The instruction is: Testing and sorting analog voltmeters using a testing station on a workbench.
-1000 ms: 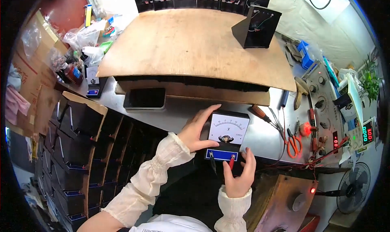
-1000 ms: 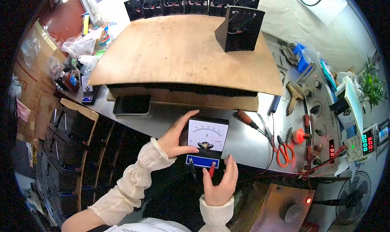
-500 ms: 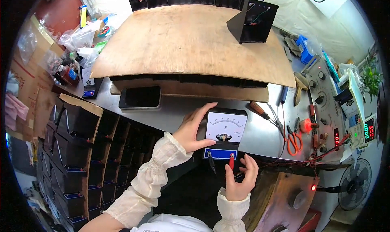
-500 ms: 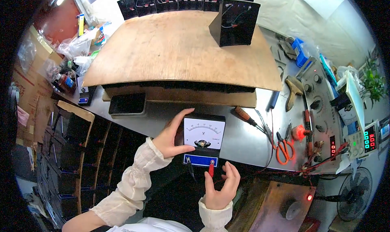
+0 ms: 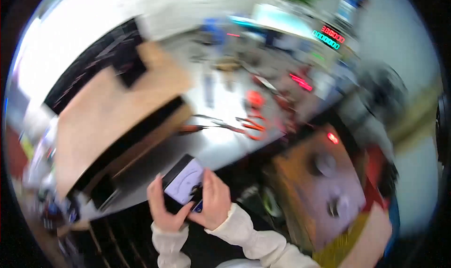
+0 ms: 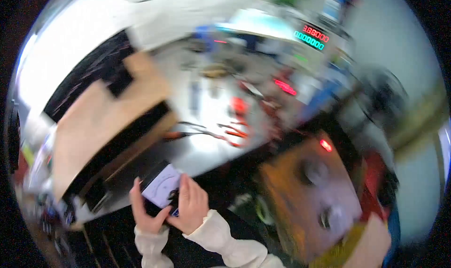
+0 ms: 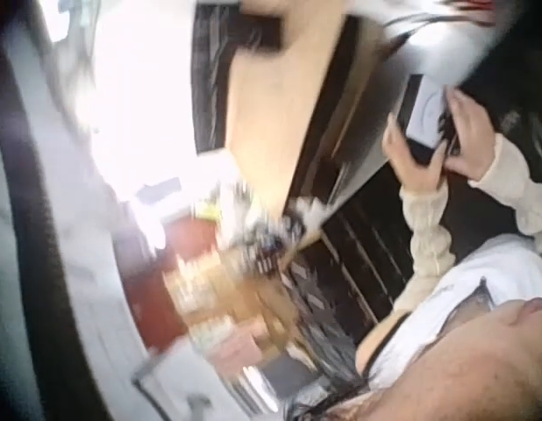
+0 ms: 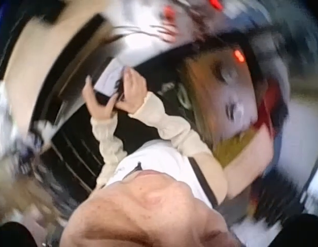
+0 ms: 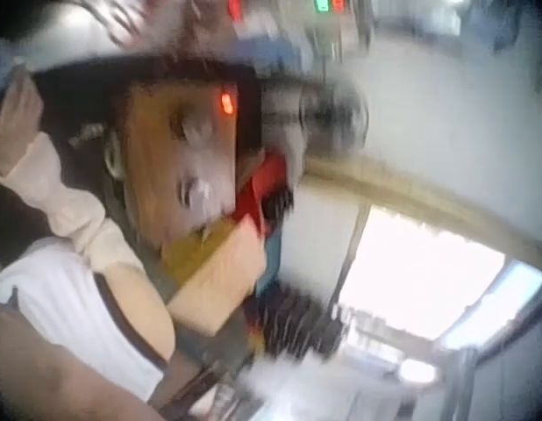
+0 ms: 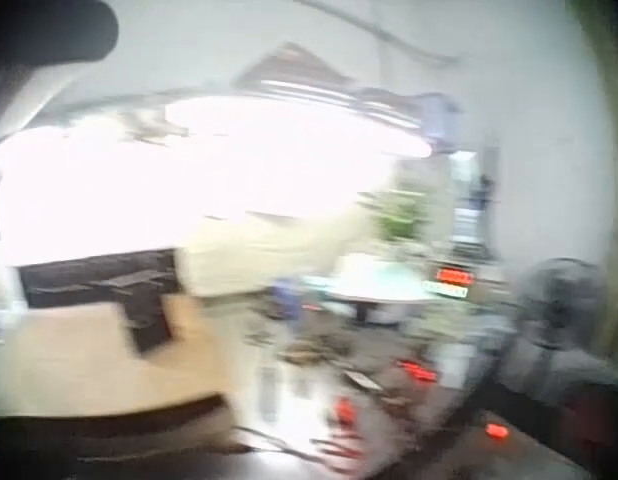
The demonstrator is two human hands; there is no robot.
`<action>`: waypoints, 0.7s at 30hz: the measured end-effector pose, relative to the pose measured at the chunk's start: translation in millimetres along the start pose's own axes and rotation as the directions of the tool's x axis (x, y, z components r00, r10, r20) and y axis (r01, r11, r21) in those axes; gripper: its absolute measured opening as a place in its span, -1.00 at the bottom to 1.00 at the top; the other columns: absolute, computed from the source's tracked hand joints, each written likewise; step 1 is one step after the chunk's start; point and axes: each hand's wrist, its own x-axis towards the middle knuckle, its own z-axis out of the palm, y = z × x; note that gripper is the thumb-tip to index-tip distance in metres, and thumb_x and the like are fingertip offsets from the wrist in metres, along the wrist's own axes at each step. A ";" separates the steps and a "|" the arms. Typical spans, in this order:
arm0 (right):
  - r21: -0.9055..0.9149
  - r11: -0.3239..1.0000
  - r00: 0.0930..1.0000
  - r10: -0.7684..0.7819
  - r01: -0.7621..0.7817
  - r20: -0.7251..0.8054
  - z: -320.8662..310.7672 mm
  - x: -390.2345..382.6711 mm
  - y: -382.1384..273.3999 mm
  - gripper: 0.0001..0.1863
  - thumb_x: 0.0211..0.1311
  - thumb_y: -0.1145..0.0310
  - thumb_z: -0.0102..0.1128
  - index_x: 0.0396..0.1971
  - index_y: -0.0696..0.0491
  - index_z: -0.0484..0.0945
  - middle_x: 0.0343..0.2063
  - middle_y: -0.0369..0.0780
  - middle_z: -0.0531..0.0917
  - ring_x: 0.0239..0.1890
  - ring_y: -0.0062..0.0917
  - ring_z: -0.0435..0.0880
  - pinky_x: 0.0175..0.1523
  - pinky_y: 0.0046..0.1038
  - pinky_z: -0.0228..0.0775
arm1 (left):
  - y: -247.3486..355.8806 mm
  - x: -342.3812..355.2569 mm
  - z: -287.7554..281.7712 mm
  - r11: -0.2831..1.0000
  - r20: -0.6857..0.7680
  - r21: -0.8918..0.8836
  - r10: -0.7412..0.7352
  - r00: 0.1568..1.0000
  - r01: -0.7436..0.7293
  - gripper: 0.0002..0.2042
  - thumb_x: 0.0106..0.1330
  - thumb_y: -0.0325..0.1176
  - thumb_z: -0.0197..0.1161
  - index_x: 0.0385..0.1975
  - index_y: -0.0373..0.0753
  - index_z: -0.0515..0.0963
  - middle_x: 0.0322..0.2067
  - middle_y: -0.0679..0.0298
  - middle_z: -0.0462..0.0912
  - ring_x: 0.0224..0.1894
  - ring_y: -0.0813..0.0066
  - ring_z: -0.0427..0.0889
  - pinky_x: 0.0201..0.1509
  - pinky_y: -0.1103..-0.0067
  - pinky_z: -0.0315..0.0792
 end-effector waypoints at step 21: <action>-0.094 0.081 0.115 0.322 -0.992 -0.940 -264.1 -229.6 183.0 0.24 -0.26 -0.10 0.52 0.33 0.32 0.04 0.22 0.20 0.28 0.19 0.06 0.35 0.25 -0.07 0.27 | 105.8 -13.0 82.3 0.961 0.736 -0.192 0.276 0.618 -0.200 -0.49 0.03 -0.47 0.41 0.07 -0.25 0.54 -0.11 0.08 0.58 -0.07 0.09 0.55 0.04 0.37 0.43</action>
